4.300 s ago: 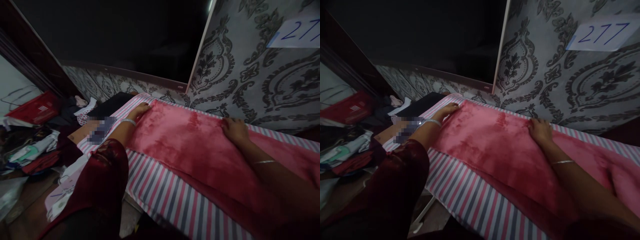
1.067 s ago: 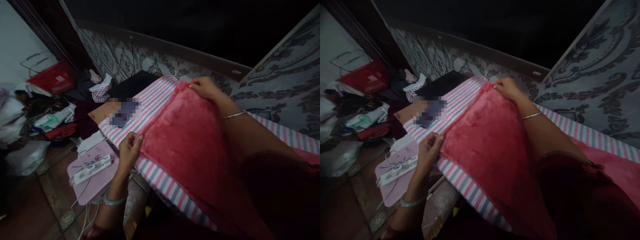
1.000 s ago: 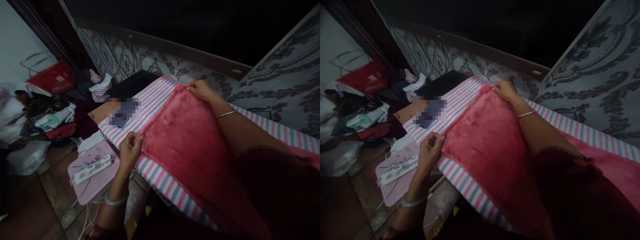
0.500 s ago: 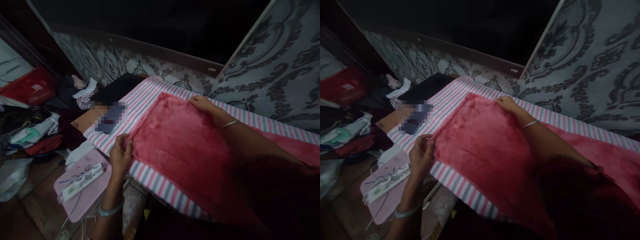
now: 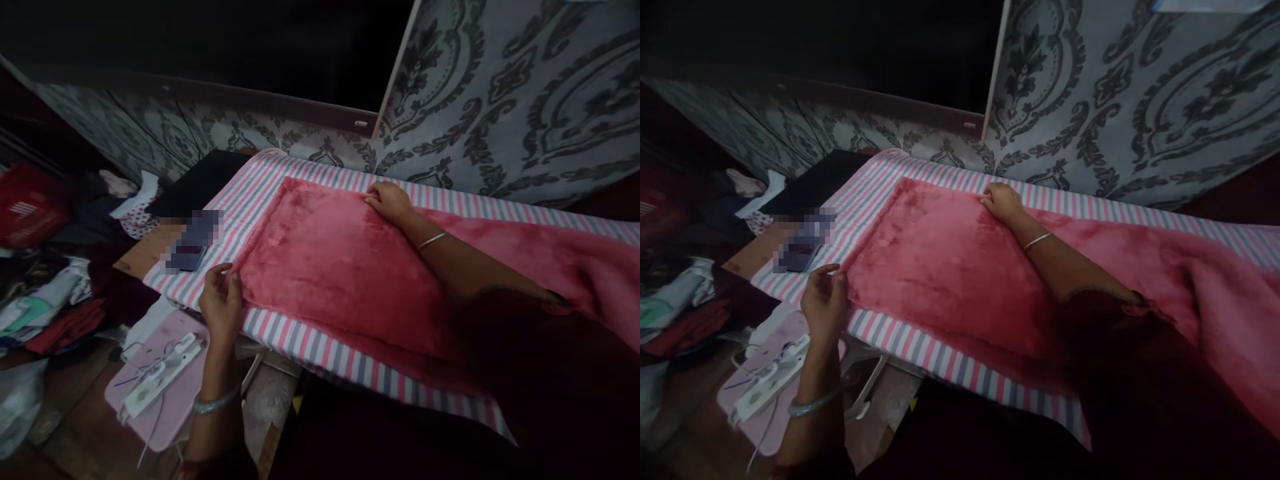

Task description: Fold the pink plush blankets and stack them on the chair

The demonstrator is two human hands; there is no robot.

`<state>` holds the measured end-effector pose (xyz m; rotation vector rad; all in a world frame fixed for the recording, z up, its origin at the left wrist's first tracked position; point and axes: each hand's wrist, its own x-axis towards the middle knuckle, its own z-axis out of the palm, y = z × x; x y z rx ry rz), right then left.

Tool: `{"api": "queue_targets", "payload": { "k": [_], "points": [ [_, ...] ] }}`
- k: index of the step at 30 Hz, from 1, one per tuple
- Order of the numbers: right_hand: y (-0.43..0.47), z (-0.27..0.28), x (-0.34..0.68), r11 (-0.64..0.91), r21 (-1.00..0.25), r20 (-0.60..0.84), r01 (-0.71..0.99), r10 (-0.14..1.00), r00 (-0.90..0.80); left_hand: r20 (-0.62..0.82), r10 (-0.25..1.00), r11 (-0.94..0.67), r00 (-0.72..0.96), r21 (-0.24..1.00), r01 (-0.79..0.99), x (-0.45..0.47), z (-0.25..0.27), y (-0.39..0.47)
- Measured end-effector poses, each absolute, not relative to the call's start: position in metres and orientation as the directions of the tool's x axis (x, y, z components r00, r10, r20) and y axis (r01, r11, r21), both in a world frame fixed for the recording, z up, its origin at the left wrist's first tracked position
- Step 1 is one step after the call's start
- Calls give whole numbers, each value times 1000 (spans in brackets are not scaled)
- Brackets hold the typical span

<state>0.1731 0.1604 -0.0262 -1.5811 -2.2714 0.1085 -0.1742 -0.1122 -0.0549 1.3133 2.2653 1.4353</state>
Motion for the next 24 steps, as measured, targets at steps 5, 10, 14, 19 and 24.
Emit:
{"api": "queue_targets", "payload": {
  "k": [5, 10, 14, 19, 24],
  "points": [
    [76, -4, 209, 475, -328, 338, 817, 866, -368, 369, 727, 158, -579, 731, 663, -175, -48, -110],
    [-66, -9, 278, 484, -418, 266, 769, 875, -405, 402, 725, 149, -560, 702, 697, -174, -40, -107],
    [-150, -19, 328, 420, -379, 245, 825, 905, -348, 431, 704, 119, -564, 712, 692, -173, -40, -101],
    [-194, -30, 362, 313, -237, 319, 919, 919, -231, 429, 692, 99, -581, 741, 664, -168, -34, -96],
    [-193, -38, 362, 260, -178, 343, 949, 921, -188, 391, 701, 176, -596, 714, 677, -158, -20, -97]
  ]
}}
